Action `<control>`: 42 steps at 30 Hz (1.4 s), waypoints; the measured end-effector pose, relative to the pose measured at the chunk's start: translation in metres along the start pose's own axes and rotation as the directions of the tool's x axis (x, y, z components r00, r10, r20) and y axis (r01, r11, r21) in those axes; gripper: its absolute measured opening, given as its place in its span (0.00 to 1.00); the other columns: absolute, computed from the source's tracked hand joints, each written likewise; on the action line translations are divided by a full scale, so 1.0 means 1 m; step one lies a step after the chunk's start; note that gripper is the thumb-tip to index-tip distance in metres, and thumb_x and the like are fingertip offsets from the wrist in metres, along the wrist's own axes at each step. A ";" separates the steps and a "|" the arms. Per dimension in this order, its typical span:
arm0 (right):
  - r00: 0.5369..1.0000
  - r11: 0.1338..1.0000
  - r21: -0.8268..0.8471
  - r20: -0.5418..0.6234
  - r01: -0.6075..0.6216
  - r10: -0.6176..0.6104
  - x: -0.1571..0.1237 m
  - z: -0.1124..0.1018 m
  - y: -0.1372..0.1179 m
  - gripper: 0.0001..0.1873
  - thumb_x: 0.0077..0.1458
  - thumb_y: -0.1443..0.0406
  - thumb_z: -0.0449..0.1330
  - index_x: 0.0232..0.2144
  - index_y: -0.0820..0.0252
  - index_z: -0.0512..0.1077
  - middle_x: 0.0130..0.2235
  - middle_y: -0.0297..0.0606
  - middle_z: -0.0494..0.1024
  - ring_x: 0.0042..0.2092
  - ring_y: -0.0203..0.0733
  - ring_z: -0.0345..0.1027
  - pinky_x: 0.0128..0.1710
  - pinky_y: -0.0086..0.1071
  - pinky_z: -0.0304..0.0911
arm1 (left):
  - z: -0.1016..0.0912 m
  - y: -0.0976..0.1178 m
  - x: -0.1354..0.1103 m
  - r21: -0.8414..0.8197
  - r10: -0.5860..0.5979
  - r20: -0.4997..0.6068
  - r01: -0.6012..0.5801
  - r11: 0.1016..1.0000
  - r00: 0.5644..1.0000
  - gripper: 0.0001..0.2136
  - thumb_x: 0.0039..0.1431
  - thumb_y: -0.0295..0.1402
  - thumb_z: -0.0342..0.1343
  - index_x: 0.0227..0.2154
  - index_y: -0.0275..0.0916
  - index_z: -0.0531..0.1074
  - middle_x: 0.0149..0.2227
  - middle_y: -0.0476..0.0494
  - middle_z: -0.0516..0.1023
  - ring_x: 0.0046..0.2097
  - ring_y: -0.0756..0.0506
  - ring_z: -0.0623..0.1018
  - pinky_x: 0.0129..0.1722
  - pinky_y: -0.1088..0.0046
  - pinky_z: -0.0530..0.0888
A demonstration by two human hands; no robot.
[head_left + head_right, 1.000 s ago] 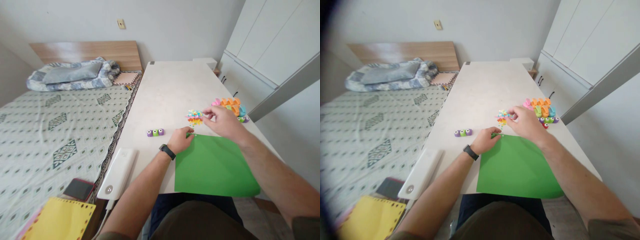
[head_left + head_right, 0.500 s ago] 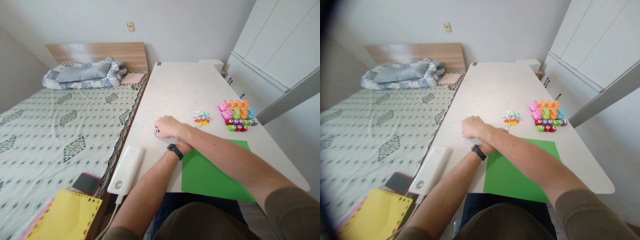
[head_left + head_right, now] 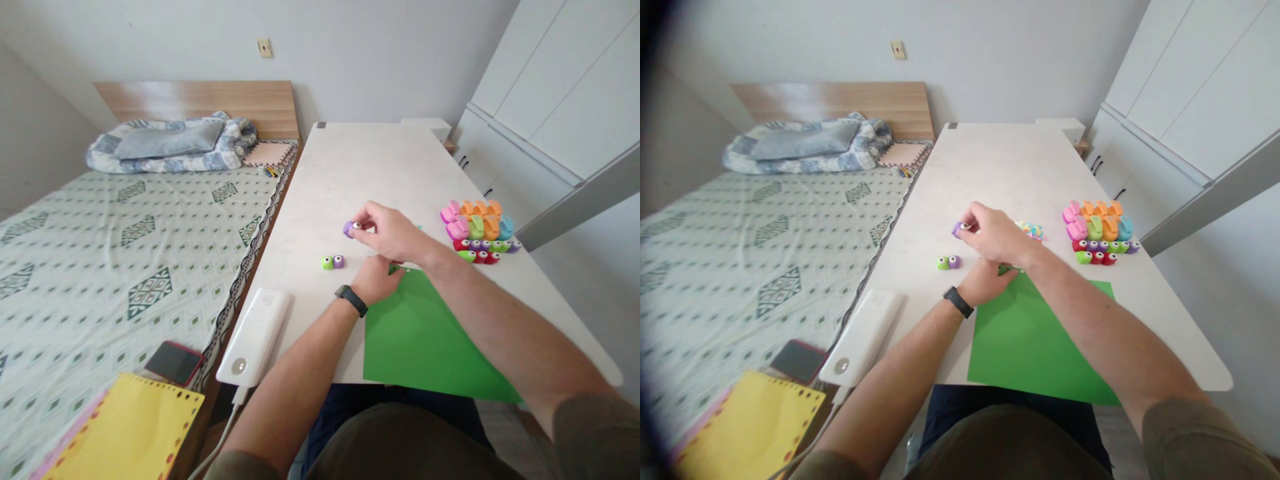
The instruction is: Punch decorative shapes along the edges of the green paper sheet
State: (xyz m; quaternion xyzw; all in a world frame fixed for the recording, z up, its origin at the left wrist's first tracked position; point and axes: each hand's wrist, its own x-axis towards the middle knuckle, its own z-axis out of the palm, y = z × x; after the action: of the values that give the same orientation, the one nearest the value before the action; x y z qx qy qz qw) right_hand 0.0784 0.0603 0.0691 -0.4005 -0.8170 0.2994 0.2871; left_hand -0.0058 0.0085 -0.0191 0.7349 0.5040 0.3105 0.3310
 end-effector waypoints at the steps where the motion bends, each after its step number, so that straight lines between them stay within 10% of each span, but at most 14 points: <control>1: 0.999 0.999 0.029 -0.028 -0.030 0.031 -0.009 -0.012 0.011 0.11 0.59 0.59 0.65 0.41 0.56 0.73 0.41 0.40 0.82 0.40 0.43 0.75 0.41 0.36 0.69 | 0.000 -0.001 0.000 -0.012 0.021 0.012 -0.021 1.000 1.000 0.10 0.61 0.30 0.58 0.43 0.36 0.79 0.45 0.39 0.84 0.48 0.41 0.82 0.52 0.64 0.77; 10: 0.974 0.973 0.070 0.062 -0.221 0.217 -0.087 -0.066 0.101 0.24 0.48 0.59 0.71 0.47 0.57 0.76 0.41 0.40 0.82 0.41 0.44 0.75 0.41 0.38 0.71 | -0.004 0.003 0.000 -0.040 0.014 0.027 -0.013 0.999 1.000 0.12 0.62 0.30 0.58 0.47 0.38 0.78 0.49 0.42 0.83 0.50 0.44 0.82 0.55 0.66 0.76; 42: 0.925 0.961 0.128 0.329 -0.245 0.191 -0.108 -0.062 0.104 0.25 0.54 0.56 0.66 0.52 0.59 0.76 0.45 0.40 0.82 0.42 0.44 0.74 0.45 0.36 0.66 | -0.009 0.013 0.000 -0.058 -0.015 0.020 0.016 0.998 1.000 0.11 0.62 0.32 0.58 0.47 0.40 0.78 0.48 0.46 0.83 0.50 0.44 0.82 0.55 0.66 0.75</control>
State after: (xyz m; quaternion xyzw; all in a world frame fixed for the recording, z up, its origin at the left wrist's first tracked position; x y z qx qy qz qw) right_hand 0.2280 0.0392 0.0103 -0.4110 -0.7746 0.4564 0.1508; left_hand -0.0065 0.0064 -0.0035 0.7241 0.4971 0.3152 0.3594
